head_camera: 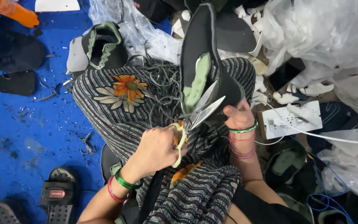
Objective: The person sits on the floor and uses scissors to trim excess black foam and lining material from the edges of shoe uppers, rotating each upper to cut around the opening, then sets it aside and picks up the next one.
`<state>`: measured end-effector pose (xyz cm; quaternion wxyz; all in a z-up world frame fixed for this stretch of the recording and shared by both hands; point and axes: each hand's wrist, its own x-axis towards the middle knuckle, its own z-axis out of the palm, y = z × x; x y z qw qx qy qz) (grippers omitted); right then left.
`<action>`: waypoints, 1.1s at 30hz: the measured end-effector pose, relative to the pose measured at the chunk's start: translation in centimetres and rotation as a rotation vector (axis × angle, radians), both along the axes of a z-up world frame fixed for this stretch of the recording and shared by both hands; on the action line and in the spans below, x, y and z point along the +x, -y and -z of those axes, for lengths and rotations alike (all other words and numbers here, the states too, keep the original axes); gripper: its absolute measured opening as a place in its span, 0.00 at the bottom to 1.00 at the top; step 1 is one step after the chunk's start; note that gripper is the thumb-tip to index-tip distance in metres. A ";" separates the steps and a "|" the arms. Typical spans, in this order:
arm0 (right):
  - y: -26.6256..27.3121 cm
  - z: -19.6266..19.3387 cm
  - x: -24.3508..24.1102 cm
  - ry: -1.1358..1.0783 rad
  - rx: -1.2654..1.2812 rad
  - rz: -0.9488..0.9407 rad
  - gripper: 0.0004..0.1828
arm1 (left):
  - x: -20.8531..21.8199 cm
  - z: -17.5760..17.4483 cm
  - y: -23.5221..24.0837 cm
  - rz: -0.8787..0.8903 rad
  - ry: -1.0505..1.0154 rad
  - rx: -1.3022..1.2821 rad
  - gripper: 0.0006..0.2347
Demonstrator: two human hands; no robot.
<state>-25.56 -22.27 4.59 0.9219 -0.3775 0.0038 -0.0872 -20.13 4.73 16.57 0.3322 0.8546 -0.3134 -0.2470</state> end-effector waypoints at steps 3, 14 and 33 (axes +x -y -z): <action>-0.2 0.2 -0.1 0.028 0.031 -0.027 0.41 | 0.0 0.1 -0.1 0.065 0.037 0.005 0.14; 0.5 1.9 0.1 -0.146 -0.361 0.144 0.40 | 0.0 1.0 0.2 -0.099 -0.006 0.097 0.18; 4.2 1.3 1.3 0.154 0.305 0.041 0.27 | 1.1 3.7 3.8 -0.230 -0.221 -0.104 0.15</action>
